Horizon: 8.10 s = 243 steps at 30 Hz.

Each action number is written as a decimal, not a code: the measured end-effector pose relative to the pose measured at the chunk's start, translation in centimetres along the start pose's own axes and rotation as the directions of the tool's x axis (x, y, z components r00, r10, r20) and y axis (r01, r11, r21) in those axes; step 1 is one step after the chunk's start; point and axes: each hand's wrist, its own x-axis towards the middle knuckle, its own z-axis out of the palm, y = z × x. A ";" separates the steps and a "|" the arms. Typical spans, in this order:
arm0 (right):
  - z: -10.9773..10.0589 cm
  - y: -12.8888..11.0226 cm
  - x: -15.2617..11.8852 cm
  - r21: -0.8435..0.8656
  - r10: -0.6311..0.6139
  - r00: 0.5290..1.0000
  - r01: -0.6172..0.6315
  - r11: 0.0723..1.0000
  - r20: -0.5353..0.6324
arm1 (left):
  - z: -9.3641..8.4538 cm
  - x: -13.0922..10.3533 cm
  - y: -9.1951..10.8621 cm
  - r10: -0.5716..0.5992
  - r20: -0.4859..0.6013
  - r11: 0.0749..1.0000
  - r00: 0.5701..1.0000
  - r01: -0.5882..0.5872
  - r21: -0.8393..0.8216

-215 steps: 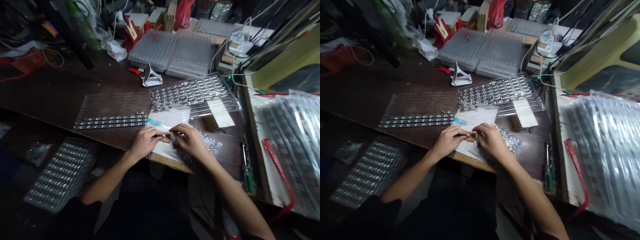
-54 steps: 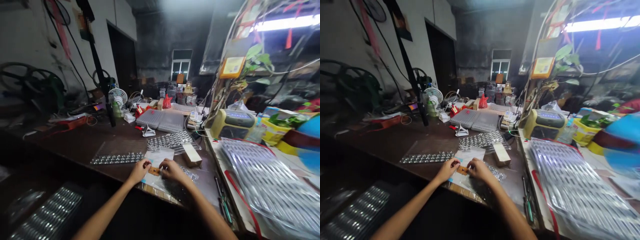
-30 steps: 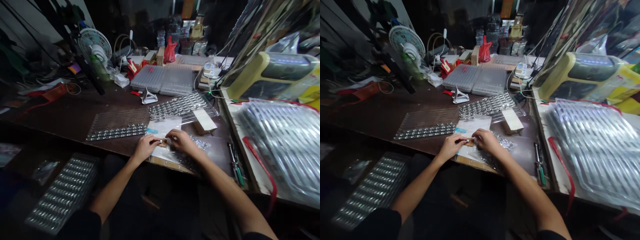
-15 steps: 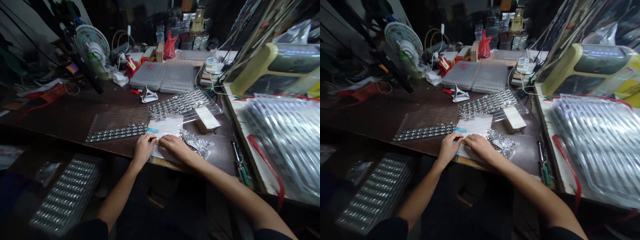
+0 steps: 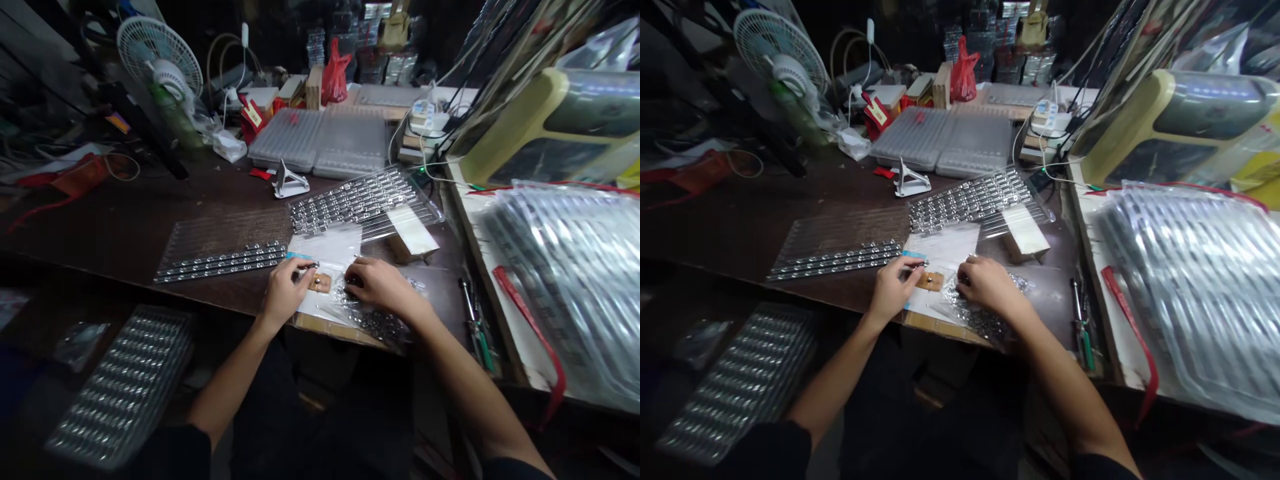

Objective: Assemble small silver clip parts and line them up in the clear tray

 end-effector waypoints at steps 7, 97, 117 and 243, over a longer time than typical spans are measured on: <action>0.1 -0.2 -0.2 0.136 -0.035 0.999 0.037 0.990 -0.022 | 1.3 0.0 0.2 0.057 0.143 0.998 0.988 -0.058 0.001; 2.6 -1.2 1.4 0.419 -0.086 0.954 0.205 0.884 -0.286 | -0.9 -0.1 -2.3 -0.080 0.213 0.976 0.974 0.120 -0.183; 3.4 -1.5 2.2 0.369 -0.071 0.970 0.155 0.916 -0.231 | -0.6 0.1 -1.8 0.081 0.200 0.992 0.976 -0.059 -0.112; 2.1 -0.8 1.8 0.157 0.059 0.994 -0.044 0.987 -0.096 | -1.0 -0.3 -1.0 -0.016 -0.147 0.978 0.989 0.046 0.205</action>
